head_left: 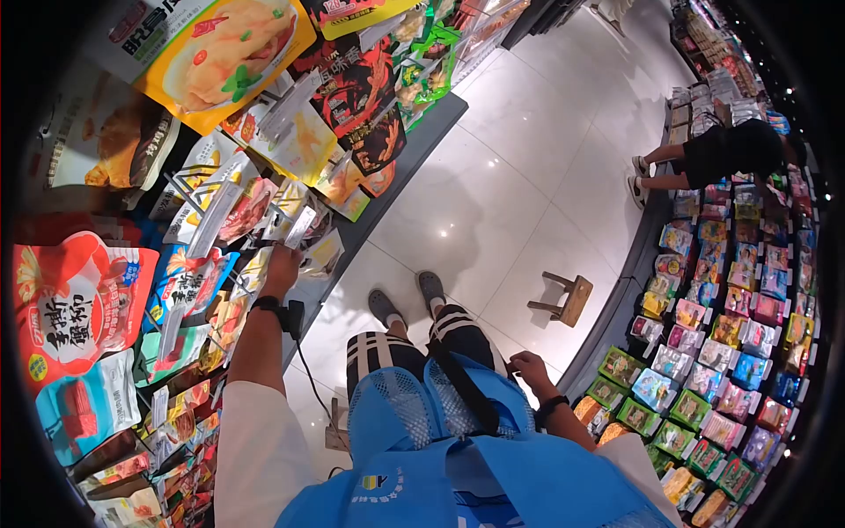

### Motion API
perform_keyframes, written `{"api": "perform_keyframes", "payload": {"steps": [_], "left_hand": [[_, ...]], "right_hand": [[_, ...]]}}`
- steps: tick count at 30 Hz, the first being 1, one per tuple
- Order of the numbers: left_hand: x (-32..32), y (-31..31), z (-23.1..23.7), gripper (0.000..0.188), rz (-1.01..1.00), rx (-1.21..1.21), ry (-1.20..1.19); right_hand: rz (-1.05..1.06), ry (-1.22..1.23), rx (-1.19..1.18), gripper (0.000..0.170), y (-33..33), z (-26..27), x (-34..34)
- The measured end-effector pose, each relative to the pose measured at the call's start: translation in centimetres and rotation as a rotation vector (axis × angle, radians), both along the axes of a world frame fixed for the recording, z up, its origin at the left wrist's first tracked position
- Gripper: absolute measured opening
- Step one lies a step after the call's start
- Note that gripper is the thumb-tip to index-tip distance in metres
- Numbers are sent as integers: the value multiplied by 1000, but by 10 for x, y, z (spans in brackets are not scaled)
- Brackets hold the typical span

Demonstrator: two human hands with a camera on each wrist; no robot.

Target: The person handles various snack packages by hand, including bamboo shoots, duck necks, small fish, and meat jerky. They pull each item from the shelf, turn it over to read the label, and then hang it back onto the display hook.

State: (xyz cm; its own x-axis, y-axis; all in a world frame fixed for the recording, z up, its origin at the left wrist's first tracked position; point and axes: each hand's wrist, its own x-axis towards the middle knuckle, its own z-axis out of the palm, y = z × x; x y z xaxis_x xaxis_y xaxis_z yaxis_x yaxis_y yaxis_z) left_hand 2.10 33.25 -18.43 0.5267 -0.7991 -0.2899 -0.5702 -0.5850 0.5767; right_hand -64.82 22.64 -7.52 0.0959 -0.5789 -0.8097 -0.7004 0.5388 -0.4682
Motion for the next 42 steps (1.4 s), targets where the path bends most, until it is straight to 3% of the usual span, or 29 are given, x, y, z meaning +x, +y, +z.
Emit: {"api": "perform_keyframes", "payload": {"steps": [1, 3, 4, 5, 6, 7, 12, 15, 17, 18, 19, 21, 23, 24, 25, 27, 28, 31, 33, 35, 36, 39, 42], "left_hand": [[-10, 0, 12, 30, -18, 24, 16], [-27, 11, 10, 34, -431, 160, -557], [-46, 5, 11, 42, -385, 449, -557], [-59, 20, -9, 41, -277, 229, -468], [-86, 12, 32, 33, -309, 227, -387], [-113, 3, 51, 26, -114, 171, -303], [-176, -14, 123, 9, 70, -5, -275], [-204, -16, 178, 4, 89, -184, -263], [-230, -19, 220, 4, 29, -302, -275], [-238, -24, 240, 5, -20, -419, -232], [-244, -32, 261, 6, -67, -543, -192], [-259, -44, 311, 4, 10, -626, -141], [-262, -59, 352, 5, 216, -736, -113], [-259, -66, 366, 8, 335, -778, -93], [-254, -69, 385, 10, 480, -705, 106], [-242, -84, 393, 22, 633, -938, 343], [-241, -80, 393, 31, 751, -959, 547], [-278, -78, 369, 45, 906, -1145, 957], [-304, -77, 361, 54, 845, -1203, 1290], [-322, -70, 343, 53, 725, -1104, 1444], [-324, -74, 333, 51, 620, -986, 1282], [-327, -82, 324, 49, 576, -965, 1251], [-324, -80, 314, 54, 593, -974, 1284]], "right_hand": [[14, 6, 20, 20, -11, -2, 0], [46, 7, 85, 20, -19, -10, 2], [45, -23, 114, 20, -25, -20, -1], [49, -22, 139, 21, -30, -28, -1], [66, -29, 154, 21, -37, -40, -4], [80, -33, 169, 22, -43, -49, -6], [308, -101, -17, 23, -92, -60, 40], [664, -176, -269, 29, -131, -31, 110], [707, -402, -286, 57, -148, 31, 169], [835, -491, -460, 74, -153, 46, 190], [863, -606, -446, 81, -157, 83, 214], [930, -841, -344, 78, -164, 135, 246], [852, -909, 222, 65, -172, 158, 261], [811, -948, 358, 48, -173, 165, 265], [777, -959, 366, 45, -172, 171, 268], [701, -971, 381, 37, -167, 181, 269], [506, -1030, 447, 28, -161, 184, 268], [277, -1018, 493, 22, -157, 188, 265], [211, -1019, 327, 21, -150, 200, 268], [211, -965, 159, 22, -150, 202, 261], [217, -903, 42, 23, -149, 201, 259], [294, -809, -215, 26, -145, 215, 249], [392, -908, -377, 34, -142, 242, 242]]}}
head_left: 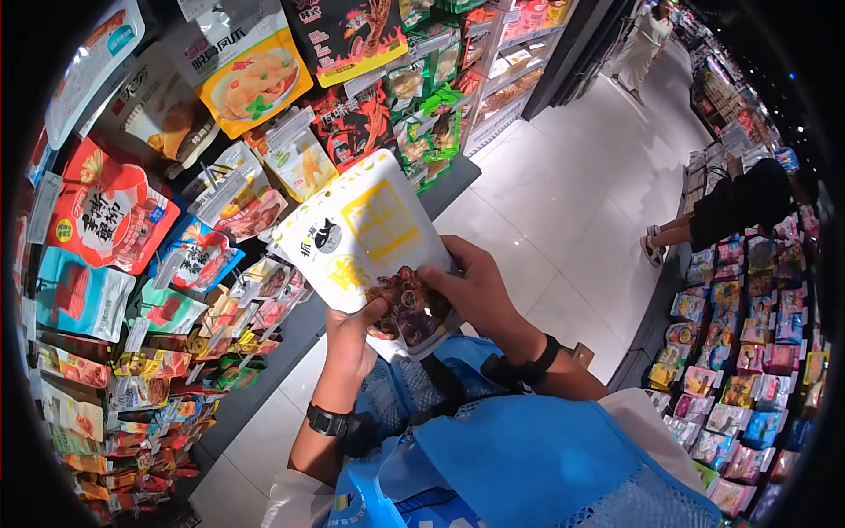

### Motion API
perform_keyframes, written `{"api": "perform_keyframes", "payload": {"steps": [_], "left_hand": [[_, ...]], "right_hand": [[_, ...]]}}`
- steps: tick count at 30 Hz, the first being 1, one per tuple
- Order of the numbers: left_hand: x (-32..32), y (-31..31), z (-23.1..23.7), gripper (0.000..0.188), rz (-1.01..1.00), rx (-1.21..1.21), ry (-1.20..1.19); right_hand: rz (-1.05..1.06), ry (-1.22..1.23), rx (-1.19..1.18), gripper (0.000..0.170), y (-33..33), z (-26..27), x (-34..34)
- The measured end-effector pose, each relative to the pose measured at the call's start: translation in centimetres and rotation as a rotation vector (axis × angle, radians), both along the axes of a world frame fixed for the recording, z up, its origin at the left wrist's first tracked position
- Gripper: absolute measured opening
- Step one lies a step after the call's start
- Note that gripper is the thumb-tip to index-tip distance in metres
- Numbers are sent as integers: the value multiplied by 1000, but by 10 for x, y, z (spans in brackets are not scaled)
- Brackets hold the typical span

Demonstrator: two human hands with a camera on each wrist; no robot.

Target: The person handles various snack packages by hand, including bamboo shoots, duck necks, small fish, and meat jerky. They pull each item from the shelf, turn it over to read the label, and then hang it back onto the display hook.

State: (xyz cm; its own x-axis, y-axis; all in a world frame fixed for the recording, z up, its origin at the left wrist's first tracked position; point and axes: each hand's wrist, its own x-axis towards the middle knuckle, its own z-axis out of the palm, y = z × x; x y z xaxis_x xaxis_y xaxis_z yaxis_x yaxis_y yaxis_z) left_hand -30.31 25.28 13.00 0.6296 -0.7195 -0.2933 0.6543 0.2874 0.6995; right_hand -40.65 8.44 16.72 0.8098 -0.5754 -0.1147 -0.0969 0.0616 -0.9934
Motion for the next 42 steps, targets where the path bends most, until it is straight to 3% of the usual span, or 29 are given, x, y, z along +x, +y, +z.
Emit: {"api": "perform_keyframes", "payload": {"steps": [3, 5, 7, 9, 14, 19, 21, 23, 27, 31, 35, 36, 39, 42], "left_hand": [[-4, -4, 19, 49, 90, 16, -8], [-7, 5, 7, 46, 107, 83, -120], [-15, 13, 10, 25, 64, 266, -332], [-20, 17, 12, 18, 116, 286, -360], [-24, 30, 37, 15, -14, 363, -460], [-24, 35, 49, 20, -53, 354, -738], [-31, 33, 49, 22, -13, 397, -618], [-37, 35, 43, 23, 6, 470, -566], [-40, 35, 40, 21, 101, 432, -805], [-43, 43, 66, 17, 149, 698, -1049], [-35, 66, 40, 14, 119, 773, -1109], [-36, 66, 45, 13, 70, 905, -967], [-30, 77, 22, 17, -8, 974, -782], [-12, 66, 39, 22, -20, 793, -569]], "right_hand": [[114, -101, -64, 44, -1, 17, -4], [267, 67, 138, 46, -11, 13, -7], [427, 203, 365, 47, -15, 9, -6], [425, 158, 329, 47, -9, -4, -6], [360, 2, 386, 45, -1, 0, -16], [450, -9, 69, 41, -12, 6, -25], [475, -46, -37, 44, -14, -3, -29], [433, -49, 70, 46, -10, -10, -30], [494, -160, 91, 46, -14, -14, -27], [542, -60, 228, 45, -6, -10, -21], [591, -247, 319, 27, -3, 3, 1], [556, -257, 272, 19, -3, -2, 4], [515, -75, 198, 19, -2, -11, 16], [504, -64, 172, 22, 8, -23, 29]]}}
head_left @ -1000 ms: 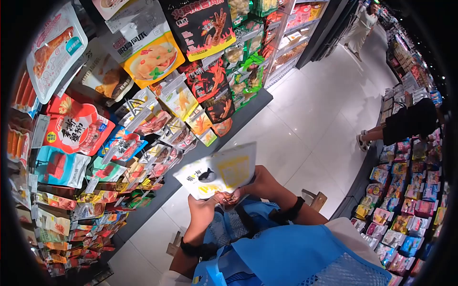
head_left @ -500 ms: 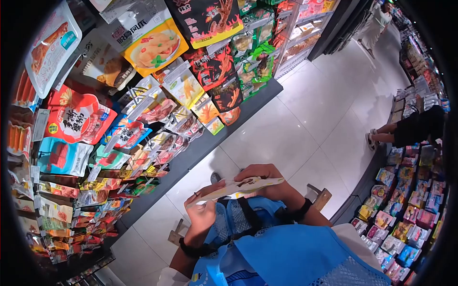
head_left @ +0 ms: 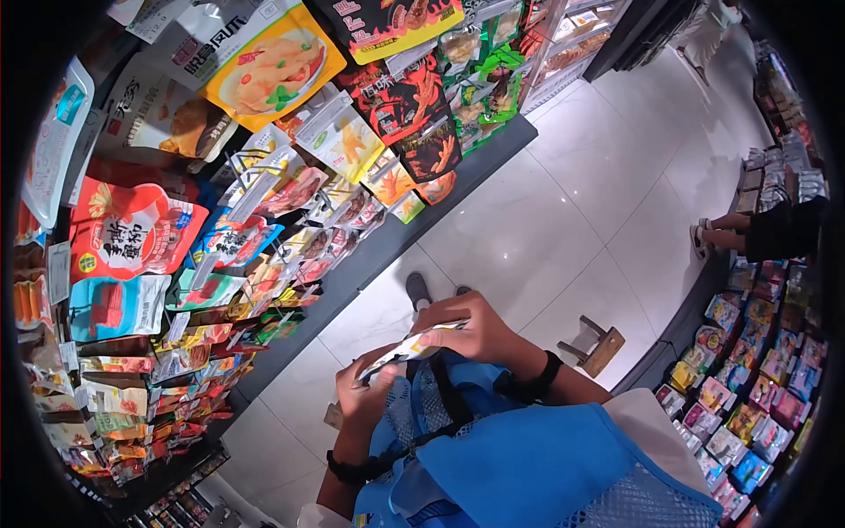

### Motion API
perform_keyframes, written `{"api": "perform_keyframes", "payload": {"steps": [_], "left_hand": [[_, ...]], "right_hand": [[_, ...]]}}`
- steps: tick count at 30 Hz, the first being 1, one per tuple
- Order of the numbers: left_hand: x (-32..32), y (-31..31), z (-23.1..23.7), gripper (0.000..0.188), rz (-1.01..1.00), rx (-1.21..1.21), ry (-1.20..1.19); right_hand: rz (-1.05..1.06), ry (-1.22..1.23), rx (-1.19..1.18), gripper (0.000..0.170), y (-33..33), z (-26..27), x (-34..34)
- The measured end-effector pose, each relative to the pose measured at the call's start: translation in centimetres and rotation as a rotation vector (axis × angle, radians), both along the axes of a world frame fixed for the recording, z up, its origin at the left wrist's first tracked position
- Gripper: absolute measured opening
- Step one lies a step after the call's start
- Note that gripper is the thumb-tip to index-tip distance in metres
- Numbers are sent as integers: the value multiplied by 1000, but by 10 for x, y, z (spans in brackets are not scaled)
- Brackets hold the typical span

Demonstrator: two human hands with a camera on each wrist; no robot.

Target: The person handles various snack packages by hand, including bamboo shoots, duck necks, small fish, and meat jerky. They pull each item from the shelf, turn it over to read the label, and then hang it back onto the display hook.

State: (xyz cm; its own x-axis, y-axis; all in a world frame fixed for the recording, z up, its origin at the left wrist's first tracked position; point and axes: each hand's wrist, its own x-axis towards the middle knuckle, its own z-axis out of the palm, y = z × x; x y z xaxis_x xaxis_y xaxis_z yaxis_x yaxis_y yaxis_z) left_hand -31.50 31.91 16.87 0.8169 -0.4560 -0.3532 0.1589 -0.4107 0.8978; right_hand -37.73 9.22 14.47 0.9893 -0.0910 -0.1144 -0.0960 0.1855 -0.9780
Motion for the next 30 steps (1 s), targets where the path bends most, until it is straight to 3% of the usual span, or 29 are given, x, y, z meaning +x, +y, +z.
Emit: {"api": "perform_keyframes", "payload": {"steps": [3, 5, 7, 10, 11, 13, 15, 17, 18, 19, 22, 23, 24, 26, 30], "left_hand": [[30, -4, -17, 29, 14, -112, 50], [53, 2, -58, 27, 22, -135, 64], [76, 2, -84, 25, -11, 72, -64], [102, 9, -156, 28, 128, -16, -76], [115, 16, -184, 29, 132, 21, -83], [140, 29, -257, 34, 133, 264, -434], [168, 22, -264, 33, 156, 303, -366], [197, 19, -290, 30, 187, 339, -289], [210, 18, -303, 30, 227, 317, -319], [222, 14, -316, 29, 265, 291, -346], [249, -9, -325, 28, 341, 218, -380], [256, -10, -326, 27, 352, 205, -384], [264, -10, -341, 28, 341, 192, -353], [266, -14, -330, 28, 359, 208, -380], [267, -3, -362, 28, 350, 262, -363]], "right_hand": [[17, 118, -18, 26, 2, -13, 14], [-7, 201, -77, 25, 4, -27, 23], [-124, 307, -53, 36, 2, -47, 24], [-360, 413, 13, 38, -25, -85, 0], [-423, 479, 32, 39, -39, -92, -17], [-614, 631, -18, 36, -58, -119, -63], [-629, 660, -142, 35, -61, -124, -88], [-769, 975, -170, 33, -70, -157, -192], [-874, 1011, -81, 31, -57, -144, -214], [-969, 995, -62, 30, -50, -166, -268], [-1297, 897, 372, 20, 6, -166, -358], [-1326, 1088, 340, 22, 28, -158, -372], [-1214, 1175, 389, 23, 45, -167, -407], [-1122, 1365, 381, 24, 82, -160, -411], [-1004, 1359, 318, 24, 116, -154, -371]]}}
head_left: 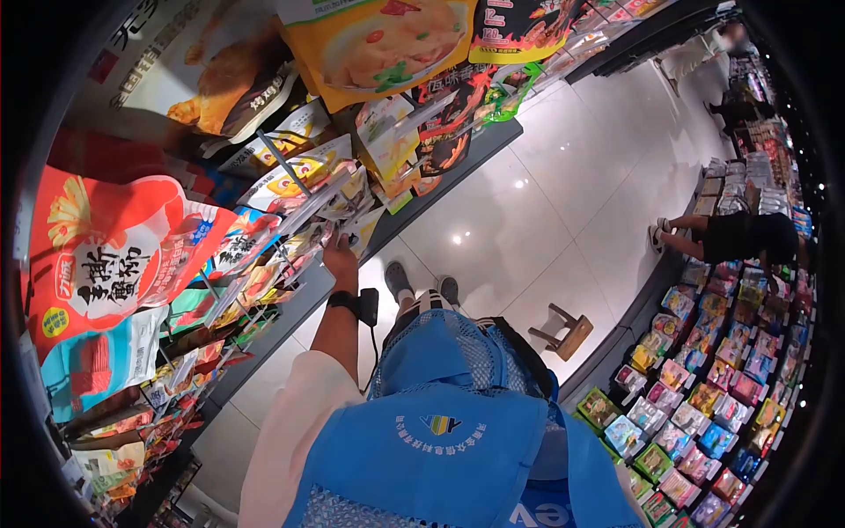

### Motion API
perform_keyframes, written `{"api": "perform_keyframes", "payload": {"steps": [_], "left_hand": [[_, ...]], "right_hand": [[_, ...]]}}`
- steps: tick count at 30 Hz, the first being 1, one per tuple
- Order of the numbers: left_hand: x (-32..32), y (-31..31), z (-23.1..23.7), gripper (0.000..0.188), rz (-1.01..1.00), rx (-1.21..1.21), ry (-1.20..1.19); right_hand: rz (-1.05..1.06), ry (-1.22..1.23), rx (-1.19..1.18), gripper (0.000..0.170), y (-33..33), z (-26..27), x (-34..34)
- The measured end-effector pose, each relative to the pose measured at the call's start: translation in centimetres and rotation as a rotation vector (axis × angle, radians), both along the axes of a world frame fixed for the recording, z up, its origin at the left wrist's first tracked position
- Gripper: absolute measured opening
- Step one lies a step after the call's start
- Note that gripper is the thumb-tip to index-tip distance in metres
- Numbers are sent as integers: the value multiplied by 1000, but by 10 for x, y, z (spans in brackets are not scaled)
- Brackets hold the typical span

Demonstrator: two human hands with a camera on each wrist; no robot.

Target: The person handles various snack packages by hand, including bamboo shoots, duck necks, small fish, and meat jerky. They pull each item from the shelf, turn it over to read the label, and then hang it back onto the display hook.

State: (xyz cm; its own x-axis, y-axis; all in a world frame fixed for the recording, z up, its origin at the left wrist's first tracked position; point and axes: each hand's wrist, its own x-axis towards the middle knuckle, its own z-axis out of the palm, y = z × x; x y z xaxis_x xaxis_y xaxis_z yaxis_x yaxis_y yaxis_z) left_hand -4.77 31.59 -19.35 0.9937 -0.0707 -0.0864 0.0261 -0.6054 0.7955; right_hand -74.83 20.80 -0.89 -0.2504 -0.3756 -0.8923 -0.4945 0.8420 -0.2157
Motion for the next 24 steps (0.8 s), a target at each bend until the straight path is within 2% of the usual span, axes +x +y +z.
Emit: {"api": "perform_keyframes", "payload": {"steps": [2, 4, 7, 8, 11, 12, 15, 16, 19, 22, 24], "left_hand": [[2, 2, 3, 28, 19, 16, 52], [5, -3, 31, 28, 69, -16, 116], [15, -5, 33, 27, -35, -86, -68], [23, -2, 10, 28, -55, -33, -119], [41, -5, -28, 30, 12, -339, 29], [38, -15, 3, 32, 44, -408, 131], [51, -23, 2, 50, 42, -291, 127], [52, -26, 11, 51, 48, -387, 203], [60, -26, 1, 50, 42, -203, 95], [63, -21, -18, 51, 88, -354, 191], [66, -13, -47, 54, 27, -188, 119]], "right_hand": [[70, -44, -38, 24, 1, 5, 32], [126, -74, -75, 24, -1, 11, 59], [189, -104, -103, 24, -6, 17, 88], [204, -109, -105, 24, -8, 17, 94], [240, -105, -105, 24, -12, 19, 105], [254, -102, -104, 24, -13, 20, 108], [289, -93, -108, 24, -17, 21, 112], [295, -93, -112, 24, -19, 22, 113], [323, -91, -122, 24, -26, 22, 121], [333, -93, -132, 25, -29, 23, 128], [331, -97, -130, 25, -28, 21, 131]]}}
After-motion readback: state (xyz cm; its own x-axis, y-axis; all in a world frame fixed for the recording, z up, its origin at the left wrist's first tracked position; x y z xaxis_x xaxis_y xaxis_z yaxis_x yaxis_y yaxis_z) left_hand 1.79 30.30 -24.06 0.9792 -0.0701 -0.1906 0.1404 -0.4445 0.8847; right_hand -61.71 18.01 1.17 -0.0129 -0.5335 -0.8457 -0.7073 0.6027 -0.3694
